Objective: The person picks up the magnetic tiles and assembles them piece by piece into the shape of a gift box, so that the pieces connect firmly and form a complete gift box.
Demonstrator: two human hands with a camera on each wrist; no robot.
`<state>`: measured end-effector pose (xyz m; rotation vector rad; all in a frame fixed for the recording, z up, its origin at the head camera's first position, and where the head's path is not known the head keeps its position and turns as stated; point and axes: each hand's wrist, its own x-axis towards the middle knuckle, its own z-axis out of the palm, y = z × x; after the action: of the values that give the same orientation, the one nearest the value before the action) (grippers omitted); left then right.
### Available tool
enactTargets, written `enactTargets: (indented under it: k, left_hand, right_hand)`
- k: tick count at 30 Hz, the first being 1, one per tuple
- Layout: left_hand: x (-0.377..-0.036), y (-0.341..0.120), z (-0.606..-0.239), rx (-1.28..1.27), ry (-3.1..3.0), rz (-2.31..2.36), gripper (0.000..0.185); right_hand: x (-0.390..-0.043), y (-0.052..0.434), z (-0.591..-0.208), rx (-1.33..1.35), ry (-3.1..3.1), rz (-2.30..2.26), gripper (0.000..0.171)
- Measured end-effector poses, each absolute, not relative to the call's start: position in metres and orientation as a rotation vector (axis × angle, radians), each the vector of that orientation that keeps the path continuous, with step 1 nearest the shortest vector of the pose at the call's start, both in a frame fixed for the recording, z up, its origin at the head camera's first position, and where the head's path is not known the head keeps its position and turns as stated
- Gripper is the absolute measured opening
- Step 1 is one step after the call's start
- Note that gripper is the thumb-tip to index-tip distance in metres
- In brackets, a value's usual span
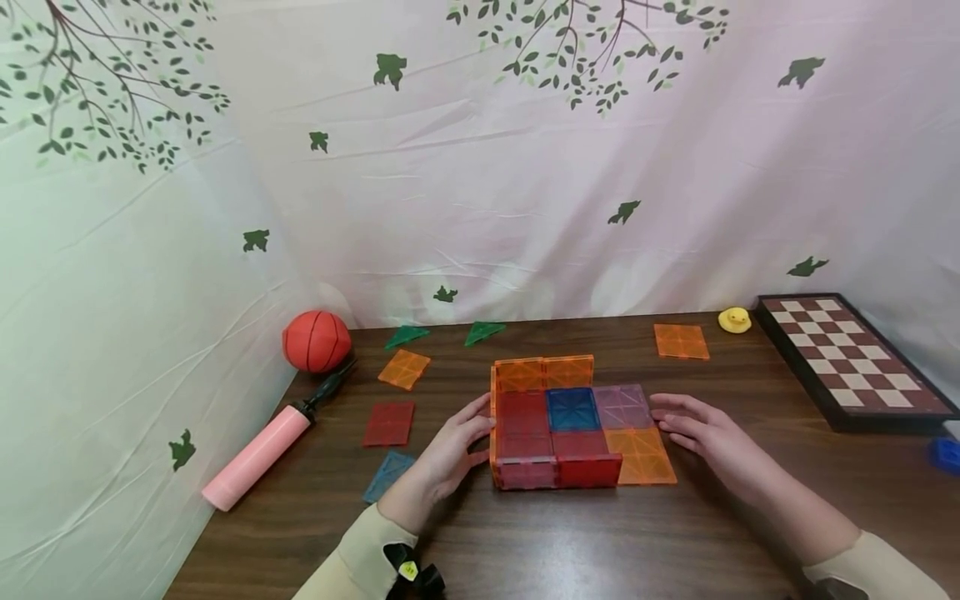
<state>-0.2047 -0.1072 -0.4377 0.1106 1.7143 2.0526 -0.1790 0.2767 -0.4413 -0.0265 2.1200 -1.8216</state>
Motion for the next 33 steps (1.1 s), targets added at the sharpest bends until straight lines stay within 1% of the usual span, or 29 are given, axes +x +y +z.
enactTargets:
  k: [7,18,25,33]
  left_hand:
    - [-0.206,-0.108,-0.439,0.125,1.716,2.046,0.067]
    - [-0.208,-0.110,-0.440,0.129,1.709,2.040,0.066]
    - [-0.209,-0.109,-0.440,0.127,1.687,2.041,0.064]
    - [-0.207,-0.104,-0.441,0.169,1.680,2.024,0.065]
  right_hand:
    - [-0.181,0.276,-0.443,-0.042,2.046,-1.930,0.057]
    - [-0.188,0.263,-0.441,-0.194,2.005,-2.054,0.054]
    - [-0.193,0.252,-0.440,-0.181,1.991,-2.042,0.053]
    - [-0.195,0.241,-0.440,-0.168,2.038,-1.965,0.056]
